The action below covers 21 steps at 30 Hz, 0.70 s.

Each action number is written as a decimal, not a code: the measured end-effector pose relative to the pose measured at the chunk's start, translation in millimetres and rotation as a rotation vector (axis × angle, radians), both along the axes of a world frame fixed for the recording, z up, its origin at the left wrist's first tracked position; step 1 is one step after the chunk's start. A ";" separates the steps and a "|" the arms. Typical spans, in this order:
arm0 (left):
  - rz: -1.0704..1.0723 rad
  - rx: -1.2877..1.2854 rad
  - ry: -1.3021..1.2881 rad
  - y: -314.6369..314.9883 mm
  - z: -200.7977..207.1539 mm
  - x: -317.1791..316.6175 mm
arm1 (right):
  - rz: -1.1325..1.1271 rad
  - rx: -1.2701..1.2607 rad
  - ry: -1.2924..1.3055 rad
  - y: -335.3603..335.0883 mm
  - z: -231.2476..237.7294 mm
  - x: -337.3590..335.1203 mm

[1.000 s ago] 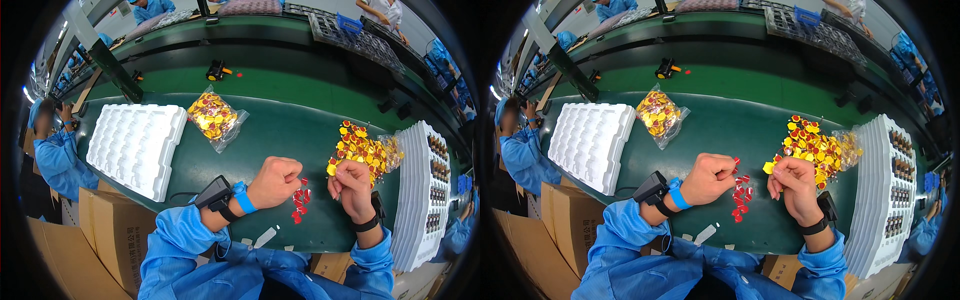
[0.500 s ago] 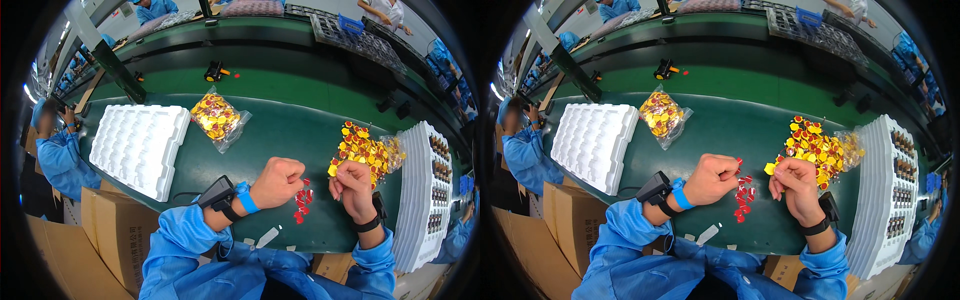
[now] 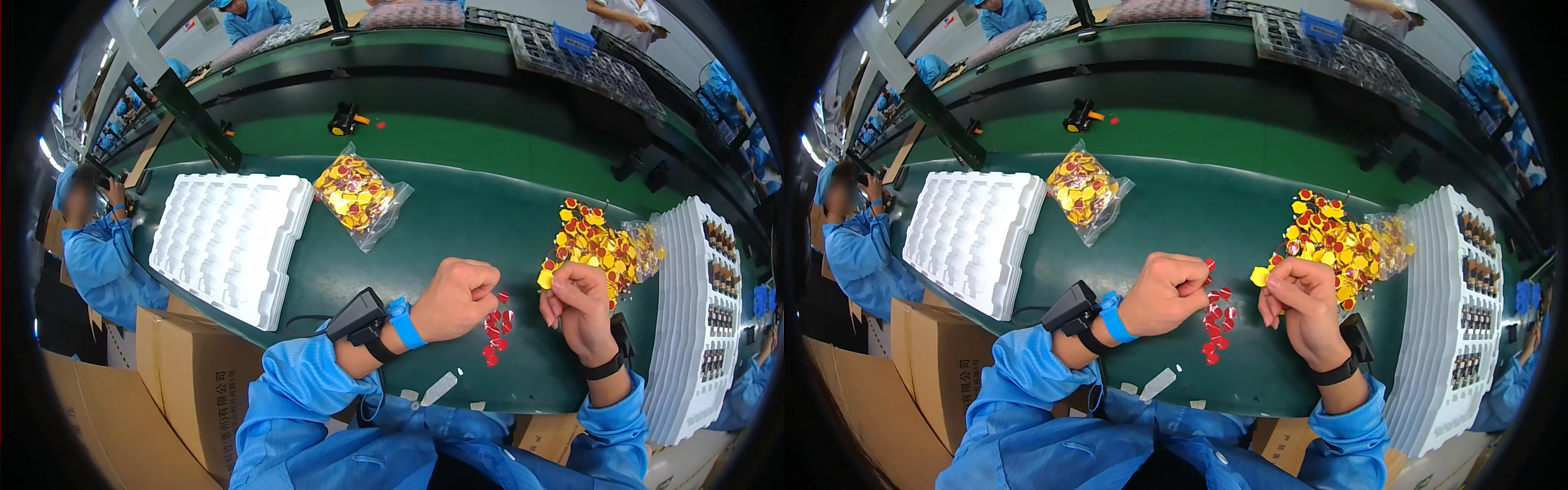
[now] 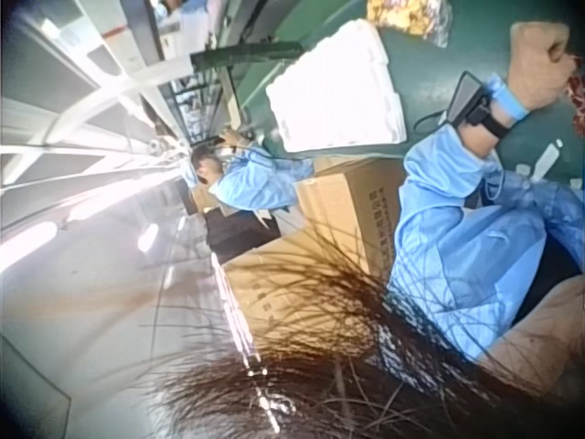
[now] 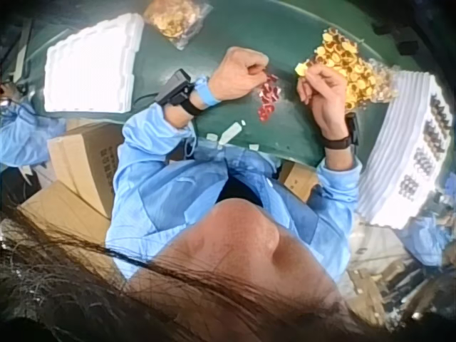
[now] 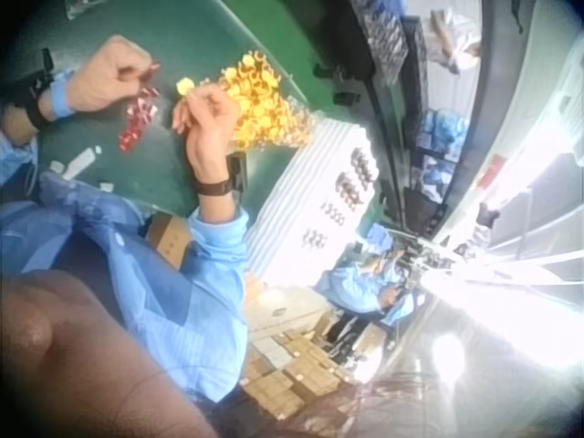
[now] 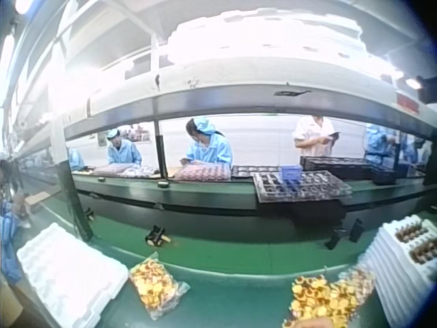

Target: Assembling small electronic components consisting of plastic housings and labels on a factory belt.

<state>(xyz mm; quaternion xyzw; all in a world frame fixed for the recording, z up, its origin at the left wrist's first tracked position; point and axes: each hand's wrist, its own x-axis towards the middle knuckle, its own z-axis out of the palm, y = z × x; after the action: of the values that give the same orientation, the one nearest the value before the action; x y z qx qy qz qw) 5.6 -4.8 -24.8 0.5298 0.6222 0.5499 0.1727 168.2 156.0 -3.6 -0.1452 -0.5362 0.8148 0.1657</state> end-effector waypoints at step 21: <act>-0.003 -0.004 0.020 0.1 0.4 -0.8 | -0.005 0.021 -0.002 -0.8 2.1 0.1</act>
<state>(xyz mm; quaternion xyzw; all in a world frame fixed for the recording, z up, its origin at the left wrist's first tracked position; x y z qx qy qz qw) 4.9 -4.7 -24.4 0.5358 0.6242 0.5431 0.1685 168.3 155.2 -1.5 -0.1458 -0.5444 0.8086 0.1686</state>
